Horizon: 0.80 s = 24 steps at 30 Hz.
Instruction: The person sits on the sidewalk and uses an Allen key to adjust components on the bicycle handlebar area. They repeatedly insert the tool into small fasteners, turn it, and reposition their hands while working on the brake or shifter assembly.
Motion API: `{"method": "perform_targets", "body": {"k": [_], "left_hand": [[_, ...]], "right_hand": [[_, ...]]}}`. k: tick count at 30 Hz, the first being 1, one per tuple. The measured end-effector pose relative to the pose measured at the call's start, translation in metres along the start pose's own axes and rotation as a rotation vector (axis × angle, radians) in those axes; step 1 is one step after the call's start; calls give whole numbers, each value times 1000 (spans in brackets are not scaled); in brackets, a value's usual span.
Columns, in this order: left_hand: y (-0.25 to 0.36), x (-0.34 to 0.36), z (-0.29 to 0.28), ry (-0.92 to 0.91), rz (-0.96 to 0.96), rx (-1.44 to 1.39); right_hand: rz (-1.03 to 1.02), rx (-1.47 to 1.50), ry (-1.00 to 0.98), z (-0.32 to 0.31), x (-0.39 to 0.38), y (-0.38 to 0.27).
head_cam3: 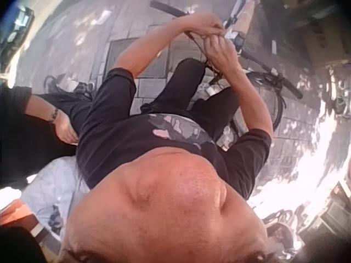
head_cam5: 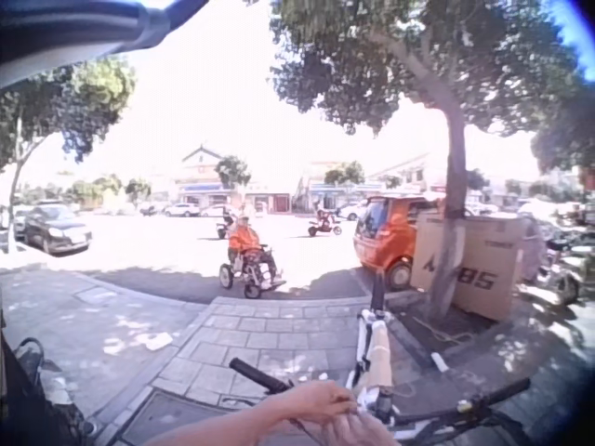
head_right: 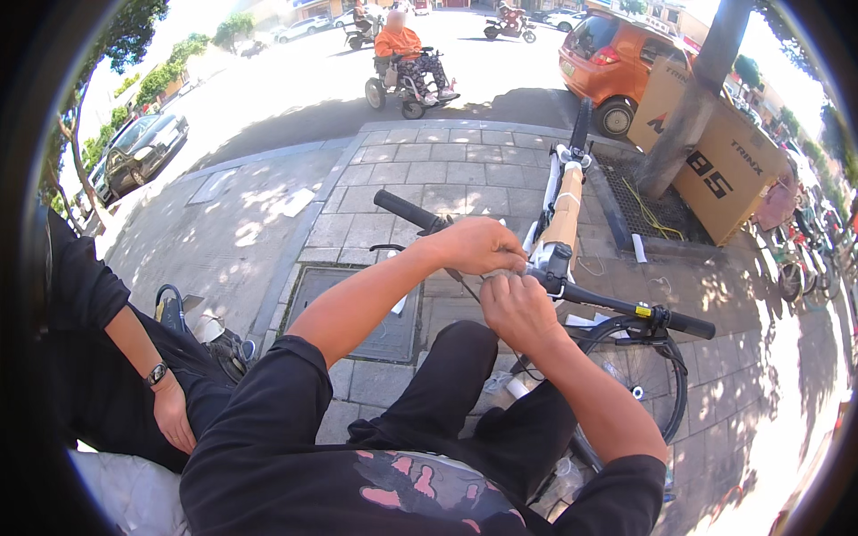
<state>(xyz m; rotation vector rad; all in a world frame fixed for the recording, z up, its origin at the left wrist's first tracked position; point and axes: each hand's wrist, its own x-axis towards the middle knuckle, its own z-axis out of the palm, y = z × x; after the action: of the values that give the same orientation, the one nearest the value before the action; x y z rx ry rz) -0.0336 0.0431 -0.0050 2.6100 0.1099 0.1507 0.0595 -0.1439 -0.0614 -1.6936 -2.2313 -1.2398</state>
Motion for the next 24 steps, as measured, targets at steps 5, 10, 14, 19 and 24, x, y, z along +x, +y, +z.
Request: {"method": "perform_targets", "body": {"k": [5, 10, 14, 19, 24], "left_hand": [[-21, 22, -17, -139, -131, -399], [-18, 21, -11, -143, -76, -589], [1, 12, -10, -145, -42, -259], [6, 7, -3, -109, -62, -19], [16, 1, 7, -41, -65, 127]], "right_hand": [[246, 90, 79, -17, 23, 29], [569, 192, 155, -55, 18, 72], [1006, 405, 241, -80, -13, 80], [1143, 519, 375, -85, -61, 77], [1171, 341, 344, -93, -88, 56]]}}
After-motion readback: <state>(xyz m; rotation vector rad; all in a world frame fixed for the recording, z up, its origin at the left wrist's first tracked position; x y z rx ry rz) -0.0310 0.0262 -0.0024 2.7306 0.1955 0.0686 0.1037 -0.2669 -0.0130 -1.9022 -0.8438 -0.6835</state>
